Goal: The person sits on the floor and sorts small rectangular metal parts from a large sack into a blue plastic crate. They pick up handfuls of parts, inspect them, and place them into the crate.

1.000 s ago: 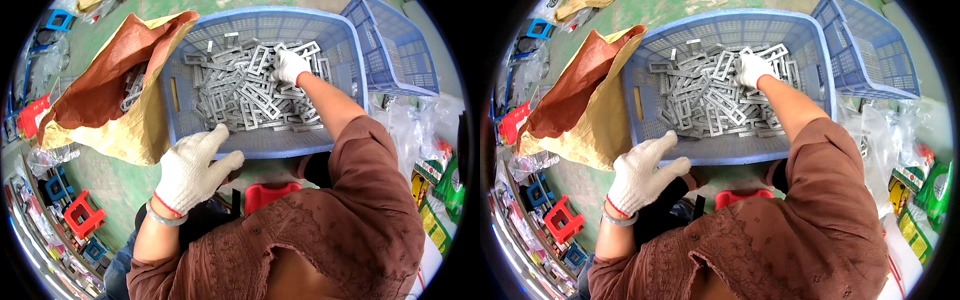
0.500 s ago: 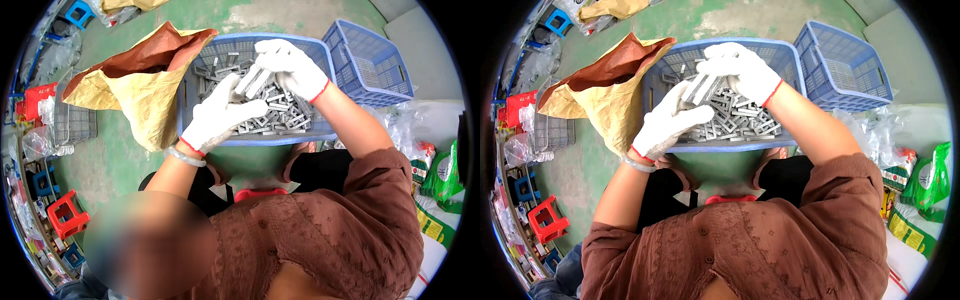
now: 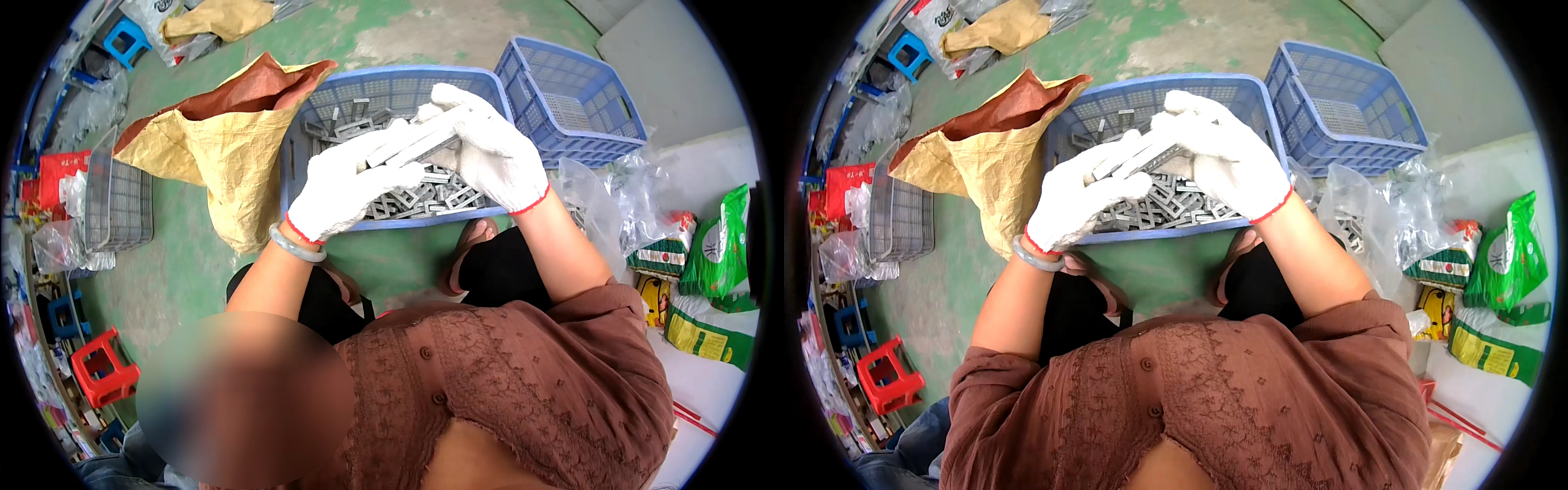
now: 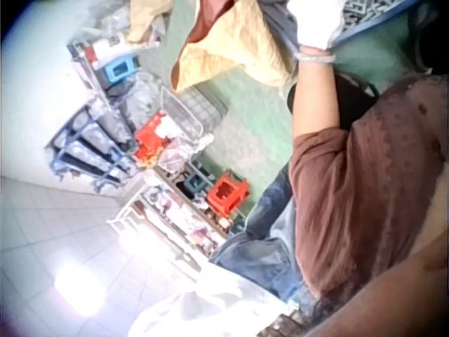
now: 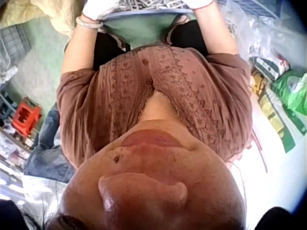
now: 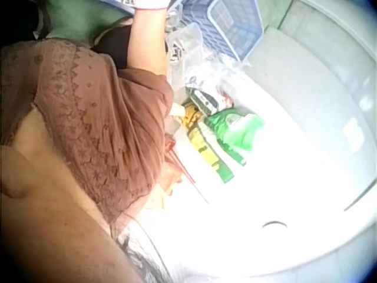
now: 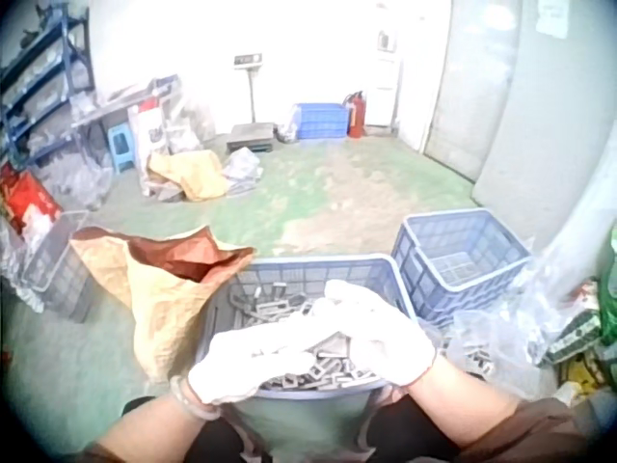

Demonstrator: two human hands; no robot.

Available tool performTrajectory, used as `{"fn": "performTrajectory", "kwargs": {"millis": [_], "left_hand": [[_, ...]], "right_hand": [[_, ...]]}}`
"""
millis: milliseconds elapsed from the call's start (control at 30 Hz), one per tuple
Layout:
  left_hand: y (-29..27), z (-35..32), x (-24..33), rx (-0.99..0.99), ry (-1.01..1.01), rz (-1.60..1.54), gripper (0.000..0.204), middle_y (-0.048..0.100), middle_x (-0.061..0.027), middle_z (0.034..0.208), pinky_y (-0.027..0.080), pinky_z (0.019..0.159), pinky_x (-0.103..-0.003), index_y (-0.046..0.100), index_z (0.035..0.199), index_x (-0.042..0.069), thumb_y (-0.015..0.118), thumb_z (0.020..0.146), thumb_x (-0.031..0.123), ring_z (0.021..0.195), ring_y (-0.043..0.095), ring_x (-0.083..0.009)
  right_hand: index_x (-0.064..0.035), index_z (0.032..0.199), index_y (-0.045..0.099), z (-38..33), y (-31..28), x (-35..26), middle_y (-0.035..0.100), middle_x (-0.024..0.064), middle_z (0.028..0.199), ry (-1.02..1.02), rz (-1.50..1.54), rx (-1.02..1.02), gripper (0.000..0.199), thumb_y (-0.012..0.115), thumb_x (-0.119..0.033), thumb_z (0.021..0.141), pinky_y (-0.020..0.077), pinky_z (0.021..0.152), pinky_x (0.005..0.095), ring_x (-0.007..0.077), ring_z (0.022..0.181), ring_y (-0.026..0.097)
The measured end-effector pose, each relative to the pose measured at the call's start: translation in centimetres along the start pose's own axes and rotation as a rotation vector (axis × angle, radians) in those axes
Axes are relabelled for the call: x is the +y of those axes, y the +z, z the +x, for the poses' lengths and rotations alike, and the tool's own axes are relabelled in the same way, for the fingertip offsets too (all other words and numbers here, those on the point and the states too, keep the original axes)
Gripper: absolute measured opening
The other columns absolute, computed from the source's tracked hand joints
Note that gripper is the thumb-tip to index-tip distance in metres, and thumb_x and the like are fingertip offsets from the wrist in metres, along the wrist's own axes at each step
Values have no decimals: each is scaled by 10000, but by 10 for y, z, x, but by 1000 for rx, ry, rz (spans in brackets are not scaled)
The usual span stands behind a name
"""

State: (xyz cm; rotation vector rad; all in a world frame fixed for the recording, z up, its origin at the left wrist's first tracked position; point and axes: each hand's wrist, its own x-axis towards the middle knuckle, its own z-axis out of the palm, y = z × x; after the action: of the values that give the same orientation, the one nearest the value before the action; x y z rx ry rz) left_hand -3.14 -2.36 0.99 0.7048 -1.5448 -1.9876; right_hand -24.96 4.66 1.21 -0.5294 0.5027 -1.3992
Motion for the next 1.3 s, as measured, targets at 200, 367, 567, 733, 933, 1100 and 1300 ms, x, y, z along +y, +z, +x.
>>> {"fn": "performTrajectory", "kwargs": {"millis": [200,367,567,733,933,1100,1300], "left_hand": [[-7,-1,3,30,-37,67,554,561,-162,1393,531,933,-299,539,1332,-101,751,824,-37,1198,586,-174],[-5,-4,5,54,-8,31,521,542,-171,1419,540,948,-315,558,1311,-103,729,819,-76,1225,583,-200],[5,-8,8,87,-16,-44,518,556,-174,1402,555,934,-310,562,1304,-112,725,812,-92,1181,612,-203],[8,-5,7,90,16,-31,515,597,-165,1351,562,902,-304,572,1292,-112,737,804,-89,1130,630,-183],[12,-2,5,89,23,-119,476,625,-160,1306,566,855,-295,591,1261,-113,732,807,-89,1085,648,-179],[10,-1,7,107,-22,-84,435,684,-150,1166,570,808,-289,608,1226,-106,741,814,-61,979,677,-182],[3,0,10,84,-57,-25,424,700,-126,1118,560,813,-280,615,1217,-96,736,815,-35,945,672,-165]], "right_hand": [[-60,1417,487,-3,-9,0,578,154,1343,-12,-131,-134,600,654,57,852,498,1032,523,314,1267,558],[-52,1428,473,-9,-11,0,563,159,1356,-28,-268,-80,658,663,105,818,527,1001,538,317,1254,564],[-60,1393,490,-11,-8,-1,591,131,1241,-119,-380,-37,615,702,89,836,571,932,391,247,1133,618],[-38,1417,479,-13,-13,0,585,130,1298,-126,-339,-28,625,690,83,842,519,1013,377,246,1226,575],[-23,1417,482,-13,-23,-1,594,132,1313,-132,-415,-17,600,679,65,857,505,1034,377,240,1259,562],[15,1386,489,-13,-22,-1,620,167,1260,-36,-318,35,491,635,-12,919,568,927,425,289,1125,643],[66,1360,481,-7,-23,4,638,208,1200,53,-271,67,472,630,-71,934,611,817,455,325,995,692]]}}
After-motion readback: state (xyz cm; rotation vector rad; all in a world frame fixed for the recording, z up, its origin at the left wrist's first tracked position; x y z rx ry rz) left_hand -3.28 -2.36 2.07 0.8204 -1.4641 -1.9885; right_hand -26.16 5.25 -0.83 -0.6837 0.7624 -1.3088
